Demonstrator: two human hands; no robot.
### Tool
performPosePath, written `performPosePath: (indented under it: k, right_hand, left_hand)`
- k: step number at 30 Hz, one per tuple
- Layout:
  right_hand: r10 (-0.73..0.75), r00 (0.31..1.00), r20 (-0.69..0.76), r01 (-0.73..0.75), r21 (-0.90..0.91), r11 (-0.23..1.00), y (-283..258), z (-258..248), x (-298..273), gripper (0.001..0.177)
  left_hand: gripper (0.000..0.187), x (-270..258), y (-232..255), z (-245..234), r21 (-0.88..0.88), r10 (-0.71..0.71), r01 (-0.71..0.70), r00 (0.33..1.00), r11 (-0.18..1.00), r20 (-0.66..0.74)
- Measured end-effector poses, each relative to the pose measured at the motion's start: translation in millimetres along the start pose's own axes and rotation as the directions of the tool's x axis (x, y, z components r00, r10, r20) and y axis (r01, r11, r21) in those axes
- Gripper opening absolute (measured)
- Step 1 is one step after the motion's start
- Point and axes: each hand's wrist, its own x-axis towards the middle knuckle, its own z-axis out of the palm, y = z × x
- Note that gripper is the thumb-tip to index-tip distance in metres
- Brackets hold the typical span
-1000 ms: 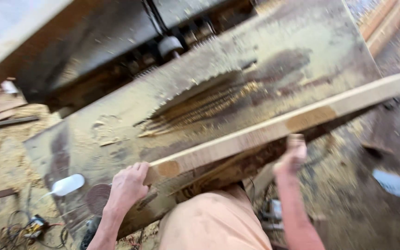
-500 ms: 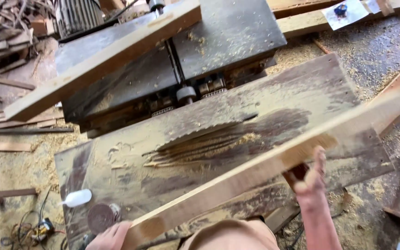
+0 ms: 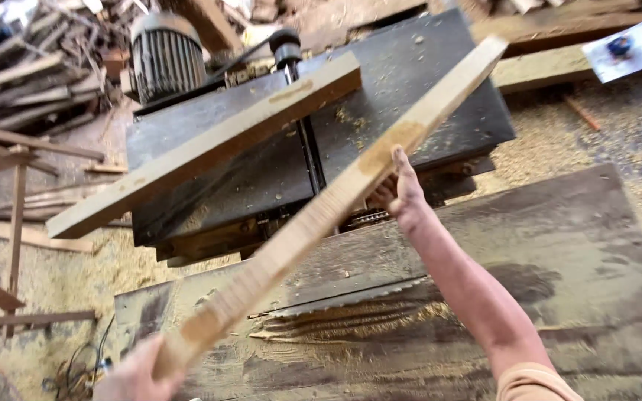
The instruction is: Applying glue to a wooden plank and then sanding it with a power sander
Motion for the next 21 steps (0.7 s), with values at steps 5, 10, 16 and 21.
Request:
performPosePath:
  k: [5, 10, 16, 21]
  right_hand:
    - [-0.035, 0.999, 0.042, 0.04, -0.146, 0.988, -1, 10, 49, 0.058]
    - [-0.129, 0.967, 0.218, 0.22, -0.471, 0.854, -47, -4, -66, 0.08]
    - [-0.462, 0.885, 0.062, 0.438, -0.452, 0.777, -48, -131, -108, 0.055]
    - [-0.697, 0.711, -0.089, 0.52, -0.6, 0.608, -8, -222, -126, 0.044]
  left_hand:
    - [0.04, 95, 58, -70, 0.214, 0.01, 0.003, 0.998, 0.977, -0.06]
    - [0.048, 238, 40, -63, 0.349, 0.092, -0.032, 0.984, 0.937, -0.155]
    - [0.059, 311, 41, -73, 0.291, 0.169, -0.087, 0.948, 0.953, -0.27]
    - [0.057, 259, 41, -37, 0.388, 0.494, -0.313, 0.441, 0.867, -0.75]
